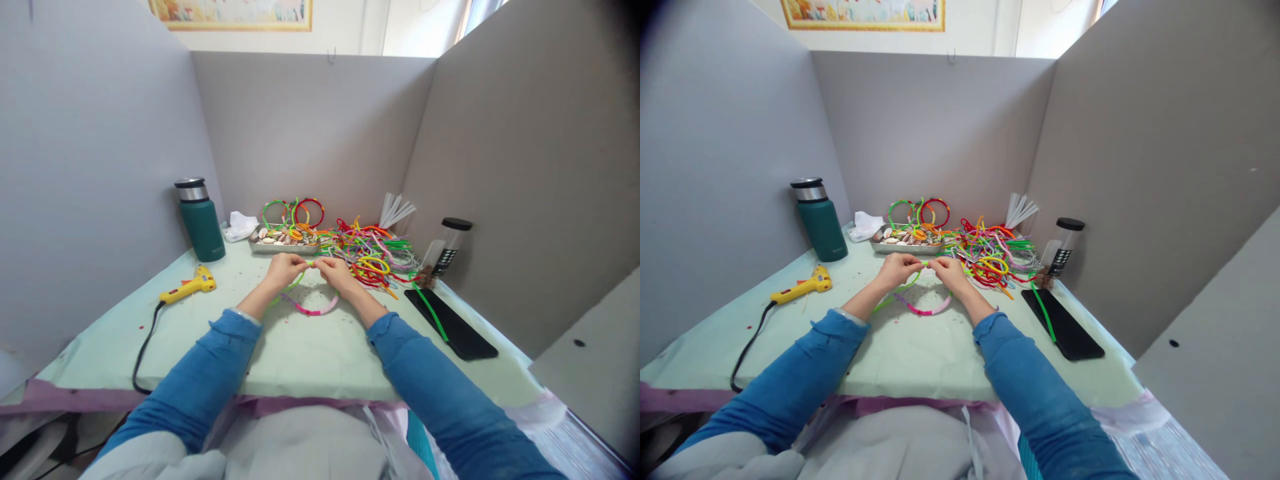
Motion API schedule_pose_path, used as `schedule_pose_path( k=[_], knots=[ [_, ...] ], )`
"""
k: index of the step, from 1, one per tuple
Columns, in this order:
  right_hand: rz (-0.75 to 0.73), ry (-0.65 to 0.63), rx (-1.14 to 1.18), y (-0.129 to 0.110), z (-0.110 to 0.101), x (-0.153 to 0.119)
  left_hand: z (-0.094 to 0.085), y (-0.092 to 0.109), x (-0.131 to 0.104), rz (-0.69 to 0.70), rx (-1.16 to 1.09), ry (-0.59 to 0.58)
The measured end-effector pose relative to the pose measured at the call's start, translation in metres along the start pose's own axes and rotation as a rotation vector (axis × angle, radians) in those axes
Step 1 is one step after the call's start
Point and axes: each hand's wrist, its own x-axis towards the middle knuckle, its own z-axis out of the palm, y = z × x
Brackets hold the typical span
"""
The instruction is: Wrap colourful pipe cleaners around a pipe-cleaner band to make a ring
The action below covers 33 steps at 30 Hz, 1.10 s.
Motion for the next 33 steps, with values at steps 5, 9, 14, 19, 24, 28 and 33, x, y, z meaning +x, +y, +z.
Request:
schedule_pose_path(
  k=[5,9,14,19,24,28,33],
  knots=[
    [-0.008,0.002,-0.005,0.0,-0.0005,-0.0003,0.0006,-0.0007,0.0004,-0.064,-0.064,-0.035],
    [-0.016,-0.003,-0.019,0.0007,-0.001,0.0,0.0004,-0.001,0.0004,-0.126,-0.131,-0.091],
    [-0.027,-0.009,-0.031,0.0016,-0.0006,0.0001,-0.0005,0.0009,-0.0008,-0.135,-0.163,-0.111],
    [-0.036,-0.018,-0.05,0.0011,-0.0005,-0.0002,-0.0011,0.0021,-0.0013,-0.14,-0.156,-0.118],
    [-0.049,-0.023,-0.087,0.0002,-0.0007,-0.0003,-0.0017,0.0025,-0.0015,-0.139,-0.172,-0.134],
    [-0.065,-0.022,-0.129,0.0021,-0.0007,0.0009,-0.0022,0.0036,-0.0021,-0.135,-0.153,-0.146],
    [-0.081,-0.021,-0.164,0.0043,-0.0011,0.0021,-0.0015,0.0023,-0.0018,-0.141,-0.153,-0.145]
  ],
)
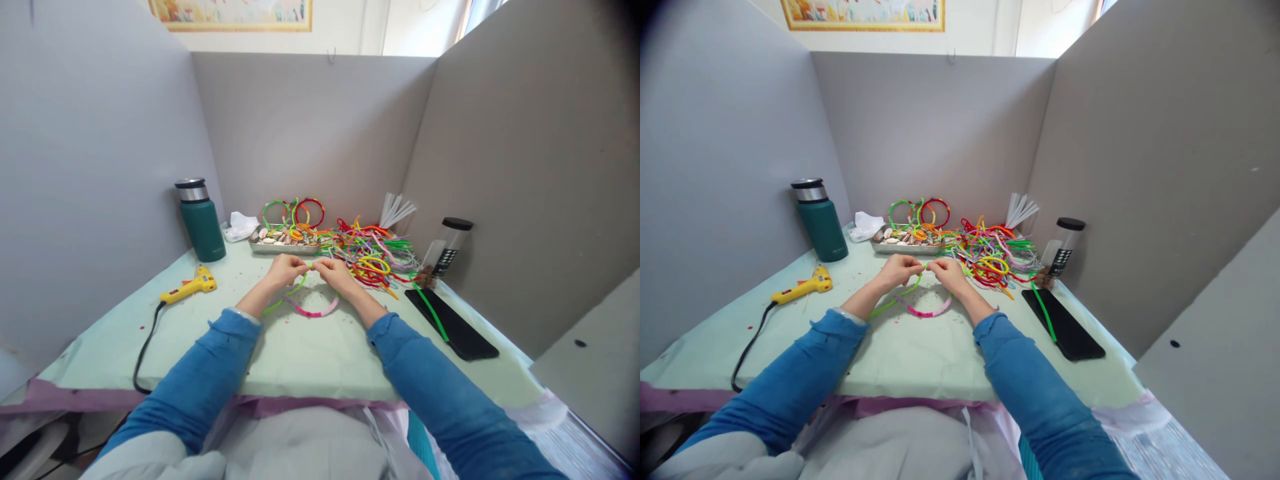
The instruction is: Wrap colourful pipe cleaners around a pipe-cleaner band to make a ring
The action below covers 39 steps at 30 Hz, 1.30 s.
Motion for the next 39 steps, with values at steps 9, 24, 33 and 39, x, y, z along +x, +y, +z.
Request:
schedule_pose_path(
  k=[9,24,33,39],
  knots=[
    [-0.025,0.001,-0.072,-0.0036,-0.0013,-0.0012,-0.0009,0.0003,-0.0004,0.006,-0.005,-0.02],
    [-0.037,-0.004,-0.119,-0.0042,-0.0015,-0.0012,0.0008,-0.0041,0.0023,0.014,0.007,-0.022],
    [-0.1,0.006,-0.227,0.0002,-0.0015,0.0005,0.0007,-0.0037,0.0011,0.019,0.032,-0.02],
    [-0.089,0.001,-0.214,-0.0007,-0.0013,-0.0001,0.0005,-0.0043,0.0017,-0.009,-0.024,-0.044]
  ],
)
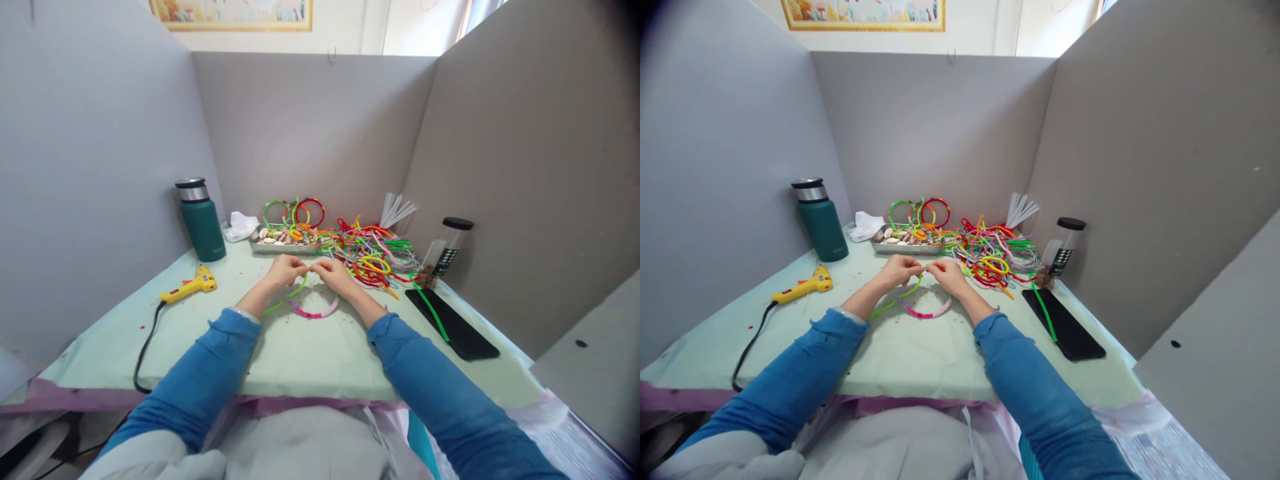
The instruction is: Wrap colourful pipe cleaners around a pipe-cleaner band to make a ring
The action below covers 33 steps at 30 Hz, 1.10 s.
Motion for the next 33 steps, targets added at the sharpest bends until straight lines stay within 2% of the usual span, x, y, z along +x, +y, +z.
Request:
schedule_pose_path(
  k=[11,24,33],
  knots=[
    [-0.003,0.001,0.022,-0.001,0.0,-0.001,-0.004,0.006,-0.005,-0.086,-0.158,-0.088],
    [-0.023,-0.018,0.035,-0.001,0.0,-0.002,-0.003,-0.006,0.0,-0.134,-0.326,-0.246],
    [0.006,-0.015,0.055,-0.004,-0.001,-0.002,-0.004,0.003,-0.005,-0.109,-0.207,-0.187]
  ],
)
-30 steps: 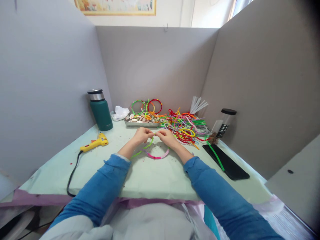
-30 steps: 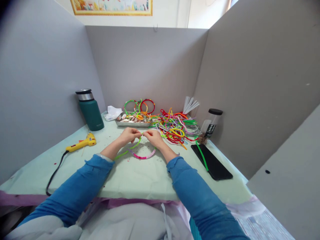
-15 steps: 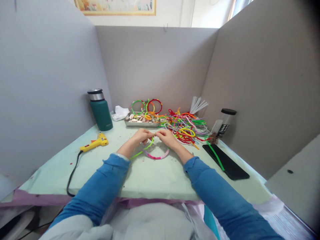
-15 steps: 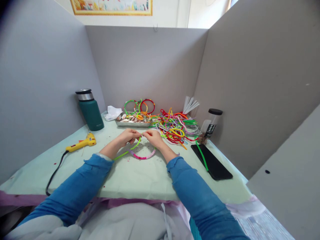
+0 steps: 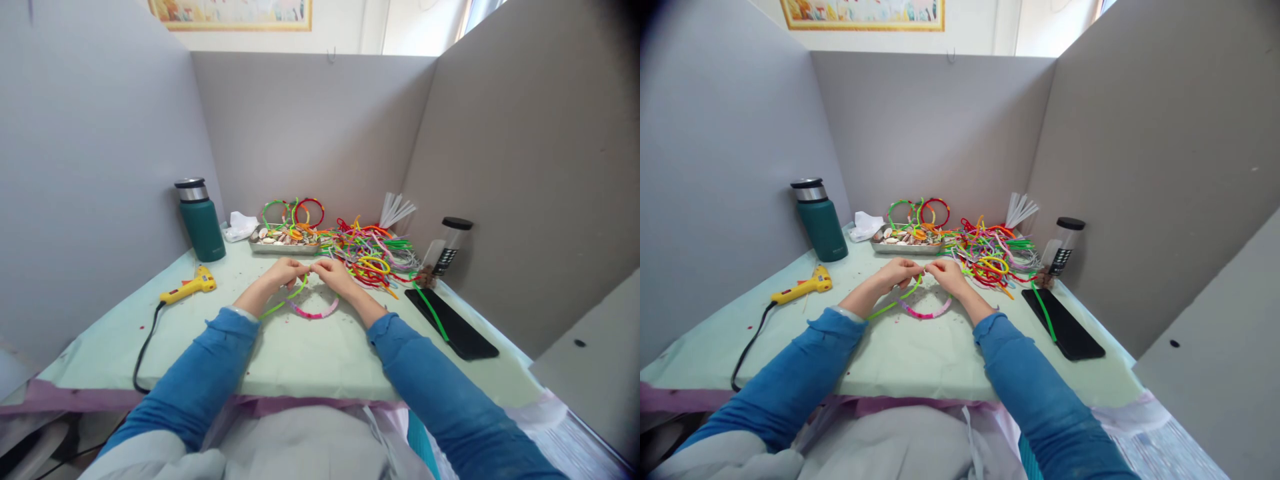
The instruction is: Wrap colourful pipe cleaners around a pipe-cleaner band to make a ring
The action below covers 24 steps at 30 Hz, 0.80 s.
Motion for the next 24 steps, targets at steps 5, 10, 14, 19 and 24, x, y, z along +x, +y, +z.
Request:
schedule_pose_path(
  k=[5,10,14,19,24],
  knots=[
    [0.028,0.014,0.055,0.0,-0.001,0.0,-0.001,0.003,0.0,0.079,-0.014,-0.068],
    [0.059,0.02,0.111,0.001,-0.001,0.0,-0.001,0.0,0.003,0.143,0.038,-0.045],
    [0.055,0.021,0.104,0.0,-0.001,0.0,0.001,-0.002,0.004,0.168,0.126,0.014],
    [0.064,0.035,0.094,-0.001,-0.001,0.0,0.002,-0.004,0.007,0.243,0.307,0.148],
    [0.07,0.041,0.099,0.0,0.0,0.001,0.0,-0.01,0.012,0.324,0.458,0.221]
  ],
)
